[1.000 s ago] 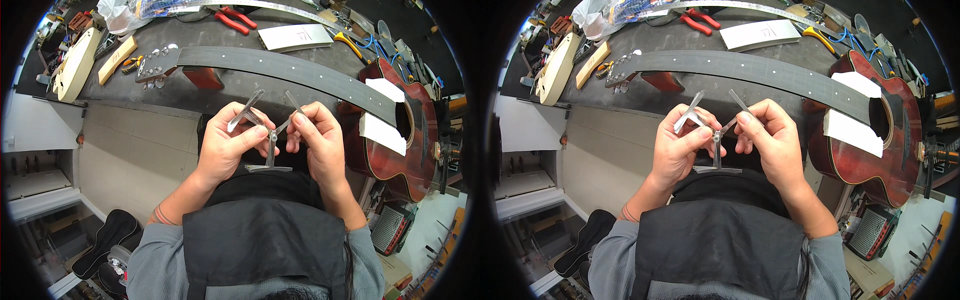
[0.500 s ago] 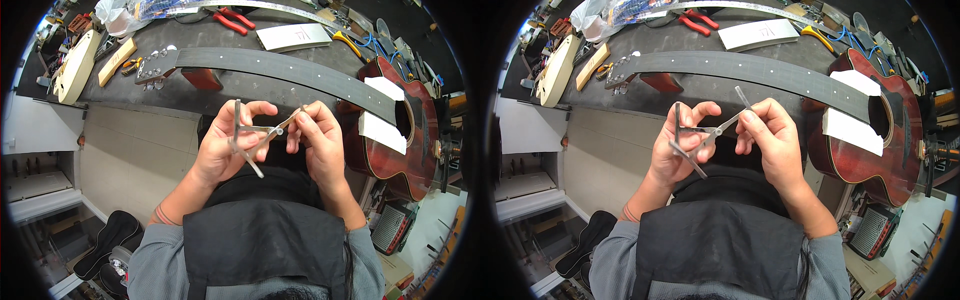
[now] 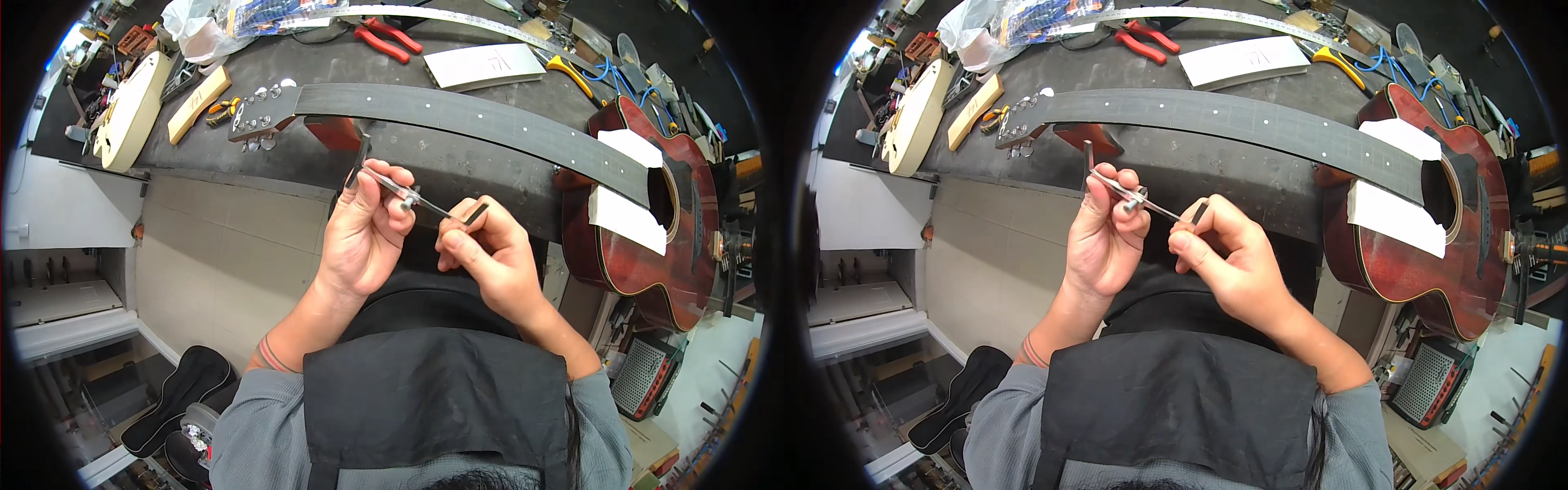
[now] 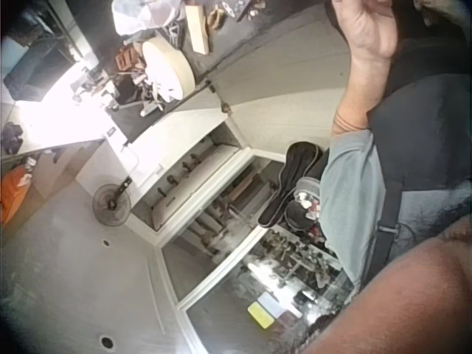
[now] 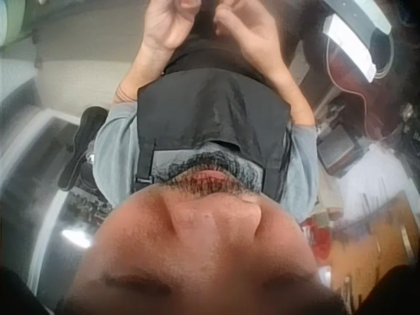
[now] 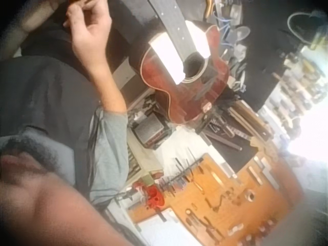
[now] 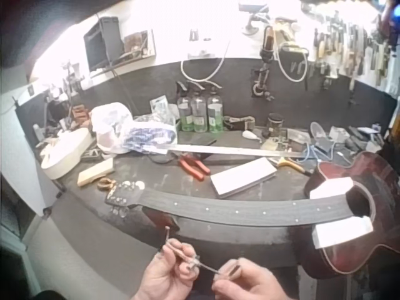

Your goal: The person sands the fretboard of a guitar neck using a sanding block. They repeatedly rub the block along the length of the neck, flip the neck to sand the edges, and inspect the surface between sanding passes. The person also uses a small metal tool to check the fretboard surface.

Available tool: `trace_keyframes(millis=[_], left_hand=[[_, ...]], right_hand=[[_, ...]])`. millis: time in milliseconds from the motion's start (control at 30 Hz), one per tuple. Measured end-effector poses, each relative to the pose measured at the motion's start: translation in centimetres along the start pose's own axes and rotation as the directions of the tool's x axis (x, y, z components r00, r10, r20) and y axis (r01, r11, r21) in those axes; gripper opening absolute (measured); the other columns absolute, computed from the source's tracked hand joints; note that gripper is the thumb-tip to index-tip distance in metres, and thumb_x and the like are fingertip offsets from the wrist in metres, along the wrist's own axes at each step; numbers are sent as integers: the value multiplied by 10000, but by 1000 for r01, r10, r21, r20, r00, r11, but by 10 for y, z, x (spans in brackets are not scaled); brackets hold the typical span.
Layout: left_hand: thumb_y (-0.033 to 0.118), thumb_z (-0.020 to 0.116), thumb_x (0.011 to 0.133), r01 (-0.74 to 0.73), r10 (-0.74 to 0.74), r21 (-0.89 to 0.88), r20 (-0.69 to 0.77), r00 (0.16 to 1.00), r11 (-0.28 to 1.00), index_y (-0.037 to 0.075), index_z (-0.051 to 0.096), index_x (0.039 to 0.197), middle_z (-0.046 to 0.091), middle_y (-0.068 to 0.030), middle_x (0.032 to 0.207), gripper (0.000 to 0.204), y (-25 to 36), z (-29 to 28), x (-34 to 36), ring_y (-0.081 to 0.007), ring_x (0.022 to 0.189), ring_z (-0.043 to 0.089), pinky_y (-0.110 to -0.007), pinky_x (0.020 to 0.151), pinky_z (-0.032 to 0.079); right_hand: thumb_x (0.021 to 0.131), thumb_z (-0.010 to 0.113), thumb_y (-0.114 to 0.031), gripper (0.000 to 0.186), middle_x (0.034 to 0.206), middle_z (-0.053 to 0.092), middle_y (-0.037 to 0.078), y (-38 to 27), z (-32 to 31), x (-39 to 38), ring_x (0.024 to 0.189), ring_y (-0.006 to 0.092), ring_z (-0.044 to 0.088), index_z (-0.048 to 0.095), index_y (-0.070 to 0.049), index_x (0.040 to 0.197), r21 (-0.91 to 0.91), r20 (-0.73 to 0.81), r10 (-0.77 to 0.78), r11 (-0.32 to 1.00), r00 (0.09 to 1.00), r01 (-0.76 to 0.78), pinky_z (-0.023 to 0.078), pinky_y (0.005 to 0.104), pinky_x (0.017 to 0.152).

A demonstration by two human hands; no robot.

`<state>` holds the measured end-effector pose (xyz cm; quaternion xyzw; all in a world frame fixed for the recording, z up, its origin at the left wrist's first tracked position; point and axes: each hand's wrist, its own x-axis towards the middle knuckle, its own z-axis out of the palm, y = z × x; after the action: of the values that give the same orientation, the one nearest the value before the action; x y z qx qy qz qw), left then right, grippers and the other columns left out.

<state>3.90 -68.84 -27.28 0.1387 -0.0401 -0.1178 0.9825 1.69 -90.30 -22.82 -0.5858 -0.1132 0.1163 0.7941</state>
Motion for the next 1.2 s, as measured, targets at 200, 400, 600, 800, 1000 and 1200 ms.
trace_keyframes(millis=[200,400,600,800,1000,1200], left_hand=[[462,582,1222,88,-56,172,-181,982,981,85,647,1515,752,-111,1339,482,1,33,-6,-163,1079,684,-319,928,580],[328,620,1228,40,39,459,-161,986,888,64,701,1405,770,-126,1273,328,-2,47,-13,-197,1095,724,-335,942,611],[312,621,1225,-232,255,764,91,963,602,72,682,1291,780,-177,1153,255,2,52,-12,-243,988,752,-377,840,638],[297,609,1239,-558,424,828,527,737,-59,27,635,1319,824,-259,1129,283,109,69,34,-287,908,801,-394,824,674],[336,581,1242,-353,354,917,397,847,-183,50,613,1341,823,-270,1152,304,145,76,67,-363,1027,847,-472,877,719],[340,571,1243,-250,326,943,312,892,-218,48,607,1327,825,-271,1147,306,147,67,76,-381,1043,859,-464,895,742]], right_hand=[[959,893,-21,188,1006,745,92,4,-14,12,750,216,731,720,-30,1033,-638,136,-484,625,865,450,569,342,649],[858,936,-45,216,1065,777,45,0,-28,18,787,192,767,796,-77,1020,-815,295,-648,213,702,539,582,343,652],[1008,851,-4,338,1218,705,81,19,-32,7,832,136,726,696,-64,1303,-475,-66,-456,797,888,374,576,298,705],[1014,742,111,191,1040,739,123,17,-51,7,844,220,738,714,-15,1154,-601,-22,-382,744,924,293,582,330,737],[991,763,92,178,1012,779,148,30,-68,15,855,328,779,736,-17,1131,-723,20,-428,618,903,309,611,394,768],[968,749,118,194,998,770,161,39,-75,19,858,335,780,741,3,1124,-603,-34,-421,732,907,317,610,390,766]])
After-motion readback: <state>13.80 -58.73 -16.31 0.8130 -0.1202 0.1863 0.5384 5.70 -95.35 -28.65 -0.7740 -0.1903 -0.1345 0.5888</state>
